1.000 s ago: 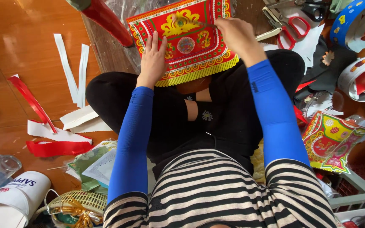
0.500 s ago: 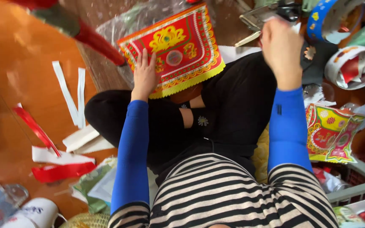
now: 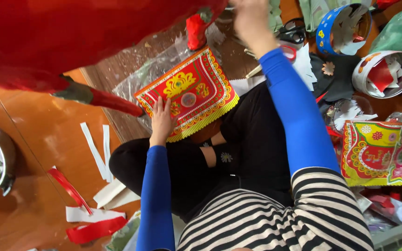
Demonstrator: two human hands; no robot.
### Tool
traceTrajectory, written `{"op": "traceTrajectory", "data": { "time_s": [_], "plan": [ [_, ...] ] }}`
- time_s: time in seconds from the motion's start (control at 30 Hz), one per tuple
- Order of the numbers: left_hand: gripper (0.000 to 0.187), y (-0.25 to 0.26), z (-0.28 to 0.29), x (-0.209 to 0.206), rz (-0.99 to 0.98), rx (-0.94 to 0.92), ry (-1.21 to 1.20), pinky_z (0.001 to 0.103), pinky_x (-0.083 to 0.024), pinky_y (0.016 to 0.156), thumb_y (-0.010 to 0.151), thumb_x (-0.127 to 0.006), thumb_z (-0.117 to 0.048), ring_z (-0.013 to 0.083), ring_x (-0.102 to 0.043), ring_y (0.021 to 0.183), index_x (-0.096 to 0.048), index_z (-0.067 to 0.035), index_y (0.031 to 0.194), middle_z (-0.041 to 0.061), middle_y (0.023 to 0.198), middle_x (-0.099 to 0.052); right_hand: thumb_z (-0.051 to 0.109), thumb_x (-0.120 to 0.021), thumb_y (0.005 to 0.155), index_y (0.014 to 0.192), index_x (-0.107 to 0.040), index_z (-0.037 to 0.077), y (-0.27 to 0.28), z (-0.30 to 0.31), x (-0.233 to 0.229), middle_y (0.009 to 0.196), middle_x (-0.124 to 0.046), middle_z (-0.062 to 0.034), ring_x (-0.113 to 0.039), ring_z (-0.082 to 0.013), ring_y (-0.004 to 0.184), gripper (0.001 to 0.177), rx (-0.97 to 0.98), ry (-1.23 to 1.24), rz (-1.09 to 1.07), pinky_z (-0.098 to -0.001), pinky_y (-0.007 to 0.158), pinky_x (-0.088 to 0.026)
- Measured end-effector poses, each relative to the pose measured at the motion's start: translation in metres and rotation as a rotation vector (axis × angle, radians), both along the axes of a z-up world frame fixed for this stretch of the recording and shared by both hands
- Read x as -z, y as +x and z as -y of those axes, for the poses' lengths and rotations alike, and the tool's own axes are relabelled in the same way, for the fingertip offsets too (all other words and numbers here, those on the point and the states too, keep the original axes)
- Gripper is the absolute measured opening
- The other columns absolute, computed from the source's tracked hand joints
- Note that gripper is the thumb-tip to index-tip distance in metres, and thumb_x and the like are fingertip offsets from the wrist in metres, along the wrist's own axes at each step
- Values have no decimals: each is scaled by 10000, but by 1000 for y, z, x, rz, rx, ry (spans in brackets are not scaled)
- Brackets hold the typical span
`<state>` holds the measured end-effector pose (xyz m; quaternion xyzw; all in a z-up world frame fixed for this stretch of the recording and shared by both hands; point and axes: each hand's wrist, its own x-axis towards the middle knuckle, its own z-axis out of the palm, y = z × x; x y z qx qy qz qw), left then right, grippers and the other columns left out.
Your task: Decorating a red paper horse model with colorful paper panels and gold foil using glue
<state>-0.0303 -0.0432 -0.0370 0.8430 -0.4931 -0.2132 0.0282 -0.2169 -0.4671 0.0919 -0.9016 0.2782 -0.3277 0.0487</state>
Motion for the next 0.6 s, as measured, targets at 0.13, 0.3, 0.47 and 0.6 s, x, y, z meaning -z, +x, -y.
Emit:
{"op": "traceTrajectory", "data": {
  "time_s": [0.13,0.3,0.47,0.6],
  "plan": [
    [862,1,-2,6,19,11,-49,583,-483,1146,863,-829,-281,485,-350,1574,-476,-141,1637,234,1747,-323,149,-670,989,1599,-498,293,3,-11,59,839,-759,-213,-735,-430,648,649,166,224,-372,-547,539,-588],
    [843,1,-3,2,13,30,-62,546,-432,1206,886,-824,-314,494,-359,1568,-482,-124,1633,246,1742,-340,125,-656,1045,1594,-484,104,-19,-45,50,896,-756,-155,-715,-397,673,576,143,358,-277,-499,565,-555],
    [821,-1,1,-8,9,10,-53,548,-434,1204,878,-824,-271,475,-374,1564,-498,-129,1618,224,1739,-353,38,-759,930,1130,-711,33,-77,-27,77,1018,-764,-170,-722,-379,825,206,226,510,-44,-477,750,-601],
    [625,-2,10,-26,-1,-29,-182,500,-482,1146,883,-811,-169,436,-525,1444,-617,-59,1467,230,1621,-507,203,-796,994,896,-774,-5,-100,11,109,797,-782,-170,-721,-367,658,231,491,650,-18,-453,671,-599]
  ]
}}
